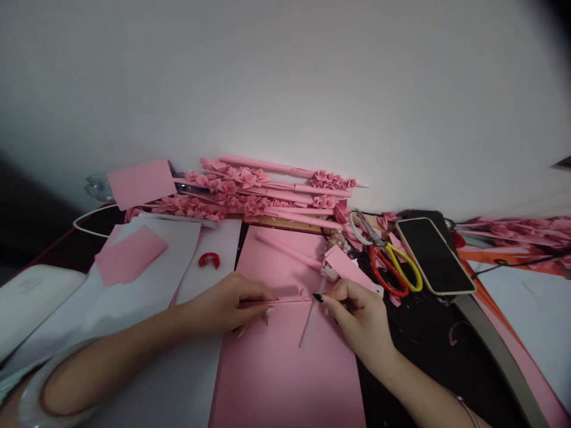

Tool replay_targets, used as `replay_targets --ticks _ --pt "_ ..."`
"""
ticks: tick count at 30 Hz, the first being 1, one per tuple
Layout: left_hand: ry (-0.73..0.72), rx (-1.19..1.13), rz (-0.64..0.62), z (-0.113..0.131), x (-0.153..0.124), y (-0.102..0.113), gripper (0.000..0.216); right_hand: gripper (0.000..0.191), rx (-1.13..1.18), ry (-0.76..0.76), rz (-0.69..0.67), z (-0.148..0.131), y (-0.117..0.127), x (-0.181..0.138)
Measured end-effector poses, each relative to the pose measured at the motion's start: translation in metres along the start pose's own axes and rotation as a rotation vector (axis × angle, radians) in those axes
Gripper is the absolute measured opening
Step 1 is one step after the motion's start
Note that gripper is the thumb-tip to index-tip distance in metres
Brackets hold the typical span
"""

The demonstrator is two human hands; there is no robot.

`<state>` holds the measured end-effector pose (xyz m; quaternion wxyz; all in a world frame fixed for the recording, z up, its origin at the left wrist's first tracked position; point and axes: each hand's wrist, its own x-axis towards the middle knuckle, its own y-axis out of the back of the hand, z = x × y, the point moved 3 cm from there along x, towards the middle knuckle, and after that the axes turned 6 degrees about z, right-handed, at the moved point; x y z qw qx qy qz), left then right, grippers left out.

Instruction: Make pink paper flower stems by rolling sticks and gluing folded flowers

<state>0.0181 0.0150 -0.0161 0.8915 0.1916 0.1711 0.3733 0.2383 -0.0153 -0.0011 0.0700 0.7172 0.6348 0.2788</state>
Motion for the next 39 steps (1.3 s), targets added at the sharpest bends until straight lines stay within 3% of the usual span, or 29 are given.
replay_targets --ticks 15,21,26,30,35,39 --pt "0.013 -0.031 0.000 0.001 0.000 0.000 0.025 0.043 -0.038 0.079 -0.160 -0.006 0.000 -0.002" --pt "0.006 -0.025 -0.011 0.002 -0.001 0.001 0.026 0.016 -0.112 0.146 -0.087 -0.005 -0.002 0.000" --pt "-0.002 -0.022 -0.010 0.001 0.000 0.000 0.026 0.021 -0.045 0.162 -0.048 -0.001 -0.001 -0.001" --pt "0.003 -0.012 -0.010 0.002 0.000 0.000 0.026 0.021 -0.018 0.122 -0.021 0.001 -0.001 -0.002" --pt "0.015 -0.029 -0.010 0.001 0.000 0.000 0.025 0.036 0.097 0.001 -0.067 0.007 -0.004 -0.003" --pt "0.006 -0.031 -0.005 0.000 0.000 0.000 0.025 0.009 0.141 -0.010 -0.084 0.007 -0.004 -0.003"
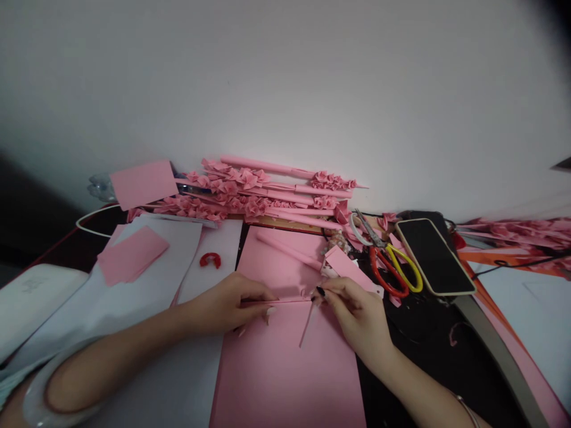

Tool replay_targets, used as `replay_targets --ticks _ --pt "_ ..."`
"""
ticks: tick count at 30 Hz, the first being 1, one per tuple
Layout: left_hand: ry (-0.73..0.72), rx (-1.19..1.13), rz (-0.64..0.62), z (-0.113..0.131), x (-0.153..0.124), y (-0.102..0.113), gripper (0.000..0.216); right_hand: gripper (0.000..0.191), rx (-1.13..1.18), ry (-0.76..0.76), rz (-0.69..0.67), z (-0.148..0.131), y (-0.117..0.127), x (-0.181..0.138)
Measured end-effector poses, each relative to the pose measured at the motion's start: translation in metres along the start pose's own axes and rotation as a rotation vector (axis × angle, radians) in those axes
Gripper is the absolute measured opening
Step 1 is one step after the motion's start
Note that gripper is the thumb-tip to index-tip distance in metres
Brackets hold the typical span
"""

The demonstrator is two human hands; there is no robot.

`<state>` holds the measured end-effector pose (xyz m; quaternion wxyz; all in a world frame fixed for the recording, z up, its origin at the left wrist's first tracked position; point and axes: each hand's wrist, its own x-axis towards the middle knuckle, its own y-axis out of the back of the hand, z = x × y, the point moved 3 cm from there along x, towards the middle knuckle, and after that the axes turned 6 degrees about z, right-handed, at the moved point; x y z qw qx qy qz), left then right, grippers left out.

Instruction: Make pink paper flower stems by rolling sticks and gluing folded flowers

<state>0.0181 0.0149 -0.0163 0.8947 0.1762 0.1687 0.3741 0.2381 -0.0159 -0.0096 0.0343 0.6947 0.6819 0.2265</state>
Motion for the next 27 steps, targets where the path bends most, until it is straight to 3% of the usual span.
replay_targets --ticks 5,8,12,15,18,21,27 --pt "-0.029 0.001 -0.003 0.000 0.000 0.000 0.026 0.022 -0.191 0.056 0.022 -0.005 0.004 0.001" --pt "-0.067 0.017 -0.008 0.003 -0.001 0.000 0.024 0.016 -0.293 0.175 0.020 -0.009 0.005 0.002" --pt "-0.157 0.072 0.003 0.009 0.000 0.001 0.020 0.039 -0.254 0.329 -0.055 -0.016 0.002 0.004" --pt "-0.197 0.102 0.014 0.012 0.000 0.002 0.020 0.040 -0.236 0.367 -0.109 -0.021 -0.001 0.003" --pt "-0.204 0.104 0.016 0.014 0.000 0.001 0.021 0.039 -0.225 0.402 -0.248 -0.025 -0.007 0.000" --pt "-0.124 0.029 -0.034 0.013 -0.001 -0.001 0.023 0.031 -0.210 0.389 -0.337 -0.026 -0.011 -0.003" --pt "0.103 -0.179 -0.111 0.008 -0.003 -0.006 0.030 0.010 -0.141 0.266 -0.220 -0.025 -0.010 -0.004"
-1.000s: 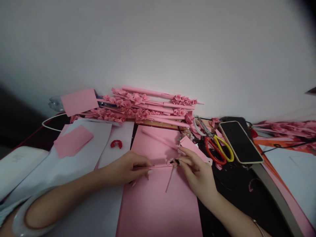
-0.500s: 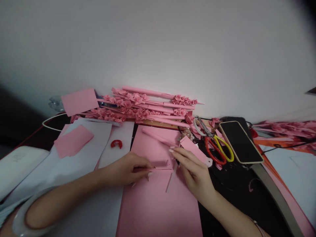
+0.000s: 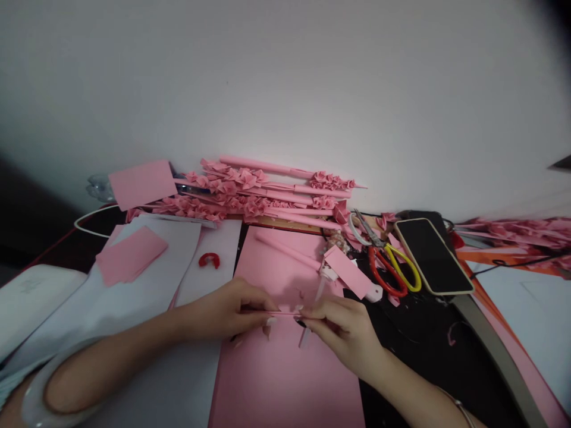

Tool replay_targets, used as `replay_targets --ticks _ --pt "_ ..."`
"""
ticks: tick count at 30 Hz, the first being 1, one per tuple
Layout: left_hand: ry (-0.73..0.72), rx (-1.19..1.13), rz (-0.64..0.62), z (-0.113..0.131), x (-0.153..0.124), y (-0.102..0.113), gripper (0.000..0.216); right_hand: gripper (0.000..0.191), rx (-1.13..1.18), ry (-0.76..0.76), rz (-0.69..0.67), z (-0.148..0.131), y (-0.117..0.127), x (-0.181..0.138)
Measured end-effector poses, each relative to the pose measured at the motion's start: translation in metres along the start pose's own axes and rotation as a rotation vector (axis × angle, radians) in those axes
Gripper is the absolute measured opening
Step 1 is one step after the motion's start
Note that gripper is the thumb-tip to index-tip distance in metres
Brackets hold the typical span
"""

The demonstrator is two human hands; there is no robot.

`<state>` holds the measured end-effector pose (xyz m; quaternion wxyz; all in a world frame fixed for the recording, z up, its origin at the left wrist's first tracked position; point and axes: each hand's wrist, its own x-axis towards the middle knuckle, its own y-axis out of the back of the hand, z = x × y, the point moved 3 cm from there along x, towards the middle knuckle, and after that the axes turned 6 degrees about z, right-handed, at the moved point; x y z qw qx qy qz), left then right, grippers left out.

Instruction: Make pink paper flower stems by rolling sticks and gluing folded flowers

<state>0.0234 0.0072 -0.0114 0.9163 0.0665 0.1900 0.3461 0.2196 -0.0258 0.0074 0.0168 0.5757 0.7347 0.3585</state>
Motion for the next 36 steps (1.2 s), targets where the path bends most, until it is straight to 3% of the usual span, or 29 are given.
replay_targets --ticks 4,11,18,21,25,27,36 --pt "0.029 -0.078 -0.027 -0.001 0.000 -0.001 0.030 0.008 0.020 -0.097 0.042 0.002 0.001 -0.002" --pt "0.040 -0.134 -0.046 -0.002 0.000 -0.001 0.030 0.022 0.030 -0.206 0.061 0.005 0.002 -0.005" --pt "0.046 -0.174 -0.033 -0.001 0.000 0.001 0.031 0.031 0.007 -0.233 0.269 0.016 0.016 -0.006" --pt "0.055 -0.189 -0.031 -0.001 0.001 0.001 0.031 0.035 -0.023 -0.154 0.211 0.012 0.016 -0.004" --pt "0.060 -0.186 -0.031 -0.002 0.001 0.001 0.032 0.008 0.054 -0.091 0.074 0.006 0.009 -0.002" --pt "0.058 -0.176 -0.036 -0.002 0.001 0.001 0.032 0.014 0.071 -0.091 -0.025 0.005 0.004 -0.002" --pt "0.013 -0.090 -0.031 -0.001 0.001 0.000 0.031 0.010 0.411 -0.450 -0.051 0.014 -0.011 -0.008"
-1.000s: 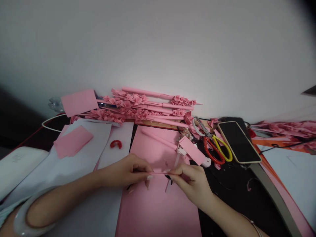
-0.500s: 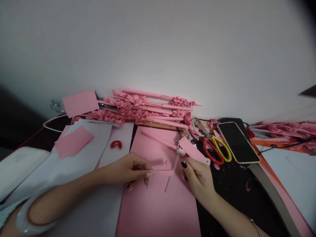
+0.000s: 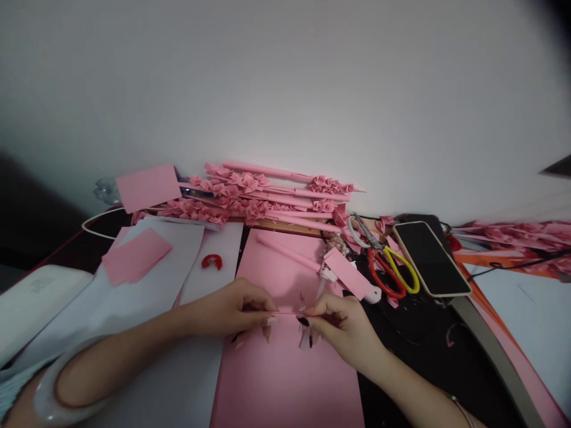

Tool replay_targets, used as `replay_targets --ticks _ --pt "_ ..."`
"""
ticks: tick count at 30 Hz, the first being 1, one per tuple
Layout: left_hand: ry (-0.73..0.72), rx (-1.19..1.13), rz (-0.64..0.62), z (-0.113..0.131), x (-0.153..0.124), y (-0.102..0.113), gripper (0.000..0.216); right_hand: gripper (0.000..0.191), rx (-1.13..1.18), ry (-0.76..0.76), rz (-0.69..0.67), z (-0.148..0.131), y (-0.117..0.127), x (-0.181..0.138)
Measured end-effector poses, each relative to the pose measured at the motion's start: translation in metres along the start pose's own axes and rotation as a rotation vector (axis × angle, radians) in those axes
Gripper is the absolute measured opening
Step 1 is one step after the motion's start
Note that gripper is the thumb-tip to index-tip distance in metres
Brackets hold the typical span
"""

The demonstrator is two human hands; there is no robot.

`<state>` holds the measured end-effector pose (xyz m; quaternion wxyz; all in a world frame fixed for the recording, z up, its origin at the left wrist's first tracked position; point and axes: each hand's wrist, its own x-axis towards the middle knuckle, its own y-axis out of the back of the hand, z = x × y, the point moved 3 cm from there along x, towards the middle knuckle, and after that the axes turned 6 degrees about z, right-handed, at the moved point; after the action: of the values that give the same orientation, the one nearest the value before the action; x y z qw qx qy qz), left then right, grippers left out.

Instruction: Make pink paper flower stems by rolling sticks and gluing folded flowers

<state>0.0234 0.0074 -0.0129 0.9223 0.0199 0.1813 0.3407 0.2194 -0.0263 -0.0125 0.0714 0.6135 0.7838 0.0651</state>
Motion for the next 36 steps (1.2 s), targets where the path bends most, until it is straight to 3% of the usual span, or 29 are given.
replay_targets --ticks 6,14,24,30,36 --pt "0.000 -0.014 -0.014 0.001 0.000 0.000 0.030 0.018 -0.081 0.066 0.061 -0.003 0.003 0.000" --pt "0.027 -0.057 -0.034 0.001 -0.001 -0.001 0.031 0.015 -0.529 0.428 0.068 -0.013 0.008 -0.006" --pt "0.023 -0.126 -0.043 0.000 0.000 -0.002 0.032 0.032 -0.144 0.088 0.156 -0.006 0.004 -0.001" --pt "0.044 -0.169 -0.027 0.004 -0.001 0.001 0.029 0.031 -0.206 0.080 0.340 -0.001 0.025 0.002" --pt "0.027 -0.337 -0.003 0.008 0.001 0.004 0.028 0.036 -0.404 0.195 0.267 -0.007 0.023 0.001"
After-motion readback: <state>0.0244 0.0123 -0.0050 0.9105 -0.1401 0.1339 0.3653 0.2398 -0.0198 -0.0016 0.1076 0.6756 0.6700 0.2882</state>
